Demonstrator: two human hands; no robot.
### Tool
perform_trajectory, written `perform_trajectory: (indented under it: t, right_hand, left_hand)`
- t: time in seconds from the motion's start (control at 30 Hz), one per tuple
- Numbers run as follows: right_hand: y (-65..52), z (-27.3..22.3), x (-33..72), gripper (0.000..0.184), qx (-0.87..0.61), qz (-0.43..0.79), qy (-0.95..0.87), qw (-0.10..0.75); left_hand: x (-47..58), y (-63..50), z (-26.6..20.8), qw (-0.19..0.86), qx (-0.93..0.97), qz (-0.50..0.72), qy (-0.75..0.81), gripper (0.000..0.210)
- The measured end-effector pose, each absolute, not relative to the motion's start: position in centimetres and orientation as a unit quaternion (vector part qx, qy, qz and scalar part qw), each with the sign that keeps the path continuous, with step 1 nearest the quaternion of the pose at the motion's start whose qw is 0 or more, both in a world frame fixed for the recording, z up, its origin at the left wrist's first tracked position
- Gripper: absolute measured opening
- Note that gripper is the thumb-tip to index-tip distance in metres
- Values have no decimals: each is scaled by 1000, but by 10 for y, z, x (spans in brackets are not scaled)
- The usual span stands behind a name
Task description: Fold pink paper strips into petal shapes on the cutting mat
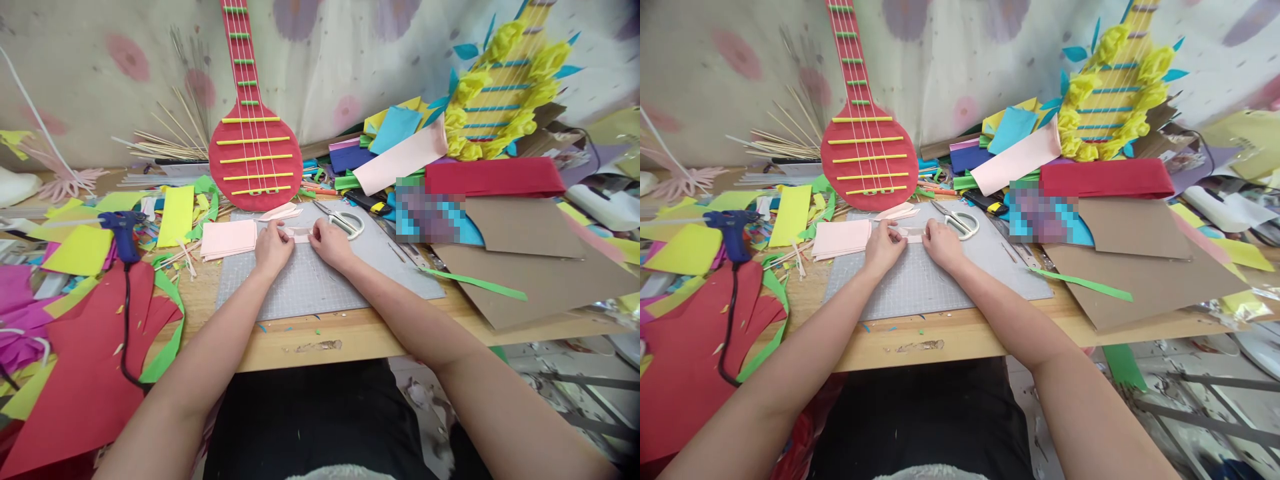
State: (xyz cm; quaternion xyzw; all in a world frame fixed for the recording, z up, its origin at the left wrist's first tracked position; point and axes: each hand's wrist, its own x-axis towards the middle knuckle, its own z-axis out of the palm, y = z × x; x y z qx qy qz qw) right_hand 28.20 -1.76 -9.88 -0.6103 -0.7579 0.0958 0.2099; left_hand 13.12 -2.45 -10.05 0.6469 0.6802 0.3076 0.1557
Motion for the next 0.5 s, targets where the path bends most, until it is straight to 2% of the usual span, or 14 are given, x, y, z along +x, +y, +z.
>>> perform_trajectory:
  t: [0.3,0.5]
  right_hand:
    - [-19,-99,280,13,-613,64,-767,178]
    - [-20,-102,280,20,-603,31,-782,155]
  left_hand:
    - [131,-25,-101,138,650,311,680,29]
    - [131,-26,-102,97,709,270,644,13]
